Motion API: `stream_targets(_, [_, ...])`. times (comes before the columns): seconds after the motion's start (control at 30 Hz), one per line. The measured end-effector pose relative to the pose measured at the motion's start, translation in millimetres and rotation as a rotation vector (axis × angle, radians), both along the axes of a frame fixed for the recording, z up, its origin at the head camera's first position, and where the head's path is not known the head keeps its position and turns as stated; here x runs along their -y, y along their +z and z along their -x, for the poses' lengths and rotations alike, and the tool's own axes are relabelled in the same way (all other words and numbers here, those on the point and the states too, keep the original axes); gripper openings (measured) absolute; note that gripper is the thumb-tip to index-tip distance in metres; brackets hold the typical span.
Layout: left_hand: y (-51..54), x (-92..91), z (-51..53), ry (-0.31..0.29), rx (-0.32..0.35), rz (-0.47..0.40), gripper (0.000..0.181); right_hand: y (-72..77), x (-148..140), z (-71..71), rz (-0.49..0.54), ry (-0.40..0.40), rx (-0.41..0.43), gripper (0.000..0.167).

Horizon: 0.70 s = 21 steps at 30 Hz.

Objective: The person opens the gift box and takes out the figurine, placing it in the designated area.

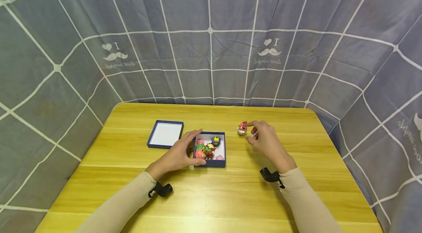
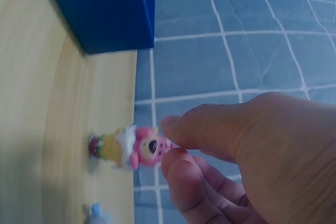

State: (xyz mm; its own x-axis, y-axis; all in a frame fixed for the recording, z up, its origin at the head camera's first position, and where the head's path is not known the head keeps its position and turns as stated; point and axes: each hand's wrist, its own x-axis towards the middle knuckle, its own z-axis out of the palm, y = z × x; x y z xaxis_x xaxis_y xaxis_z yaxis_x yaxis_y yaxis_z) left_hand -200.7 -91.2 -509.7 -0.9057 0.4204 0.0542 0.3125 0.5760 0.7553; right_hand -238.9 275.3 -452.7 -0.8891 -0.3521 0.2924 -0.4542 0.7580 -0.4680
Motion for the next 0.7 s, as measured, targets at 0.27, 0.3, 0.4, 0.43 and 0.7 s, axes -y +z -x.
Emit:
stream_targets(0.27, [-0.5, -1.3, 1.6, -0.003, -0.020, -0.005, 0.121, 3.7, 20, -7.1, 0.001, 0.057, -0.002, 0.041])
stream_targets(0.3, [-0.5, -1.2, 1.6, -0.002, -0.018, -0.006, 0.121, 4.0, 23, -7.9, 0.001, 0.069, -0.002, 0.041])
stream_targets(0.4, [0.6, -1.1, 0.6, 0.003, -0.006, -0.007, 0.120, 4.4, 30, -9.9, -0.006, 0.106, -0.010, 0.042])
stream_targets(0.43, [0.2, -1.0, 0.4, 0.004, -0.001, -0.008, 0.121, 4.2, 33, -10.5, -0.013, 0.119, -0.017, 0.043])
stream_targets(0.7, [-1.9, 0.1, 2.3, 0.000, -0.009, -0.003, 0.121, 4.4, 53, -10.9, -0.047, 0.187, -0.026, 0.049])
